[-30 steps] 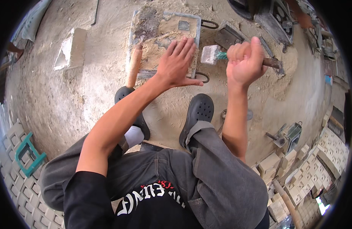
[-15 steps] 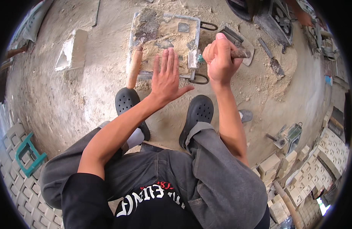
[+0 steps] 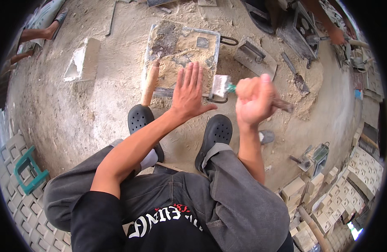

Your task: The person cleans a square tile mold with a brush and a hammer, removing excess material from the pattern before applying a new layer of light-colored powder.

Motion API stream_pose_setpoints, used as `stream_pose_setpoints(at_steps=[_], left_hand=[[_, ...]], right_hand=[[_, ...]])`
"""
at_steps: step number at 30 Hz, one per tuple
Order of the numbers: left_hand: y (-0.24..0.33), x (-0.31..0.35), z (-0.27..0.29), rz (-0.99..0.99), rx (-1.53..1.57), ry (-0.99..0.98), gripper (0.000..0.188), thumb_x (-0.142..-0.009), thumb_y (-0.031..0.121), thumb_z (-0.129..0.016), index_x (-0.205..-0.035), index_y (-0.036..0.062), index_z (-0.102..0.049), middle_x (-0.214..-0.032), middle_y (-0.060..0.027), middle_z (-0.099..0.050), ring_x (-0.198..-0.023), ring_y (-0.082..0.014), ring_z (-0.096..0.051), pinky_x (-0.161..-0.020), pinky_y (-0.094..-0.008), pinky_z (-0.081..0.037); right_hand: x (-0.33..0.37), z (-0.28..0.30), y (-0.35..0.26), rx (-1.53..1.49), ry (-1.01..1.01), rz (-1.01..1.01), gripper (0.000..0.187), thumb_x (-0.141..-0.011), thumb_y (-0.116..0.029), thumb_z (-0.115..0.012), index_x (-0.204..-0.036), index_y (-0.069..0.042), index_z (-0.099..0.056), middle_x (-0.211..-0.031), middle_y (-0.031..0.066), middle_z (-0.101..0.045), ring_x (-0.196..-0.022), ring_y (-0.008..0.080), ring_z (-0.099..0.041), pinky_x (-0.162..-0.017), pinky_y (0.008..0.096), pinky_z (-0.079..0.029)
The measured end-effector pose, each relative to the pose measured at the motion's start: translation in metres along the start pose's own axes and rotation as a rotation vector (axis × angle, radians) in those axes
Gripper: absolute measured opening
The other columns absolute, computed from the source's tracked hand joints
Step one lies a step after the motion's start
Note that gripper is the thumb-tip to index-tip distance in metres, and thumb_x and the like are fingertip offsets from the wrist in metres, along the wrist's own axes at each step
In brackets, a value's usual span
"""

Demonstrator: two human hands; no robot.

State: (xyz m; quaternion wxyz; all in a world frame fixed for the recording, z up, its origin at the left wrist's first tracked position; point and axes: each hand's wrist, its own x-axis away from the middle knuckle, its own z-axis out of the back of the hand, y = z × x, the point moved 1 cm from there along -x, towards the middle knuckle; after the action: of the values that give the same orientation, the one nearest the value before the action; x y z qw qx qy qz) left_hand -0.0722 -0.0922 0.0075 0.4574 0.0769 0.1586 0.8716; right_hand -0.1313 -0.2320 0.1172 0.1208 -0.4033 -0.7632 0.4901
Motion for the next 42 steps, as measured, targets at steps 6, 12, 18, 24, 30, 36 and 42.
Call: stream_pose_setpoints(at_steps=[6,12,18,24,30,36,42], left_hand=[[-0.024,0.012,0.004,0.025,-0.038,0.007,0.135,-0.067,0.083,-0.064,-0.151,-0.0131,-0.019,-0.161,-0.0293,-0.017,-0.152,-0.0404,-0.013,-0.123,-0.0514,-0.006],[-0.016,0.016,0.003,0.030,-0.045,-0.007,0.128,-0.072,0.078,-0.063,-0.150,-0.0150,-0.020,-0.160,-0.0306,-0.018,-0.151,-0.0411,-0.013,-0.123,-0.0505,-0.009],[-0.002,0.027,-0.003,0.040,-0.094,-0.024,0.121,-0.077,0.074,-0.061,-0.148,-0.0164,-0.023,-0.158,-0.0330,-0.019,-0.151,-0.0436,-0.013,-0.123,-0.0501,-0.010],[0.008,0.004,-0.006,0.018,-0.043,0.016,0.121,-0.077,0.075,-0.060,-0.147,-0.0173,-0.025,-0.156,-0.0335,-0.023,-0.150,-0.0434,-0.017,-0.122,-0.0495,-0.011],[0.021,-0.020,-0.011,0.020,0.050,0.086,0.120,-0.074,0.072,-0.066,-0.149,-0.0125,-0.026,-0.156,-0.0314,-0.025,-0.149,-0.0419,-0.020,-0.122,-0.0491,-0.014],[0.014,-0.018,-0.013,-0.202,-0.071,-0.012,0.107,-0.081,0.076,-0.055,-0.154,0.0015,-0.028,-0.161,-0.0143,-0.027,-0.150,-0.0343,-0.022,-0.121,-0.0487,-0.017],[-0.001,-0.007,-0.004,-0.151,-0.055,0.017,0.119,-0.075,0.083,-0.056,-0.155,-0.0008,-0.025,-0.162,-0.0203,-0.022,-0.151,-0.0371,-0.018,-0.122,-0.0503,-0.012]], right_hand=[[0.006,-0.007,0.026,0.006,-0.051,-0.025,0.043,-0.102,-0.014,-0.050,-0.060,-0.005,-0.045,-0.052,-0.0029,-0.043,-0.046,0.0044,-0.036,-0.042,0.0275,-0.025],[-0.012,-0.013,0.038,0.134,-0.072,-0.110,0.045,-0.101,-0.017,-0.053,-0.058,-0.006,-0.047,-0.052,-0.0048,-0.046,-0.045,0.0040,-0.039,-0.042,0.0263,-0.028],[-0.032,-0.019,0.043,0.279,-0.107,-0.123,0.049,-0.100,-0.022,-0.056,-0.054,-0.008,-0.046,-0.050,-0.0047,-0.047,-0.044,0.0039,-0.039,-0.042,0.0264,-0.028],[-0.039,0.005,0.033,-0.010,0.009,-0.117,0.049,-0.101,-0.020,-0.054,-0.055,-0.012,-0.039,-0.047,-0.0049,-0.037,-0.040,0.0054,-0.031,-0.040,0.0277,-0.024],[-0.013,0.037,0.010,-0.005,0.228,-0.094,0.051,-0.101,-0.019,-0.047,-0.053,-0.013,-0.030,-0.044,-0.0010,-0.027,-0.037,0.0111,-0.023,-0.040,0.0310,-0.020],[-0.012,0.053,-0.001,0.029,0.269,-0.100,0.051,-0.101,-0.020,-0.047,-0.053,-0.013,-0.029,-0.044,-0.0013,-0.027,-0.036,0.0109,-0.022,-0.039,0.0302,-0.020],[-0.018,0.036,0.014,-0.042,0.200,-0.130,0.050,-0.101,-0.018,-0.047,-0.054,-0.012,-0.031,-0.045,-0.0012,-0.029,-0.037,0.0099,-0.023,-0.039,0.0299,-0.019]])
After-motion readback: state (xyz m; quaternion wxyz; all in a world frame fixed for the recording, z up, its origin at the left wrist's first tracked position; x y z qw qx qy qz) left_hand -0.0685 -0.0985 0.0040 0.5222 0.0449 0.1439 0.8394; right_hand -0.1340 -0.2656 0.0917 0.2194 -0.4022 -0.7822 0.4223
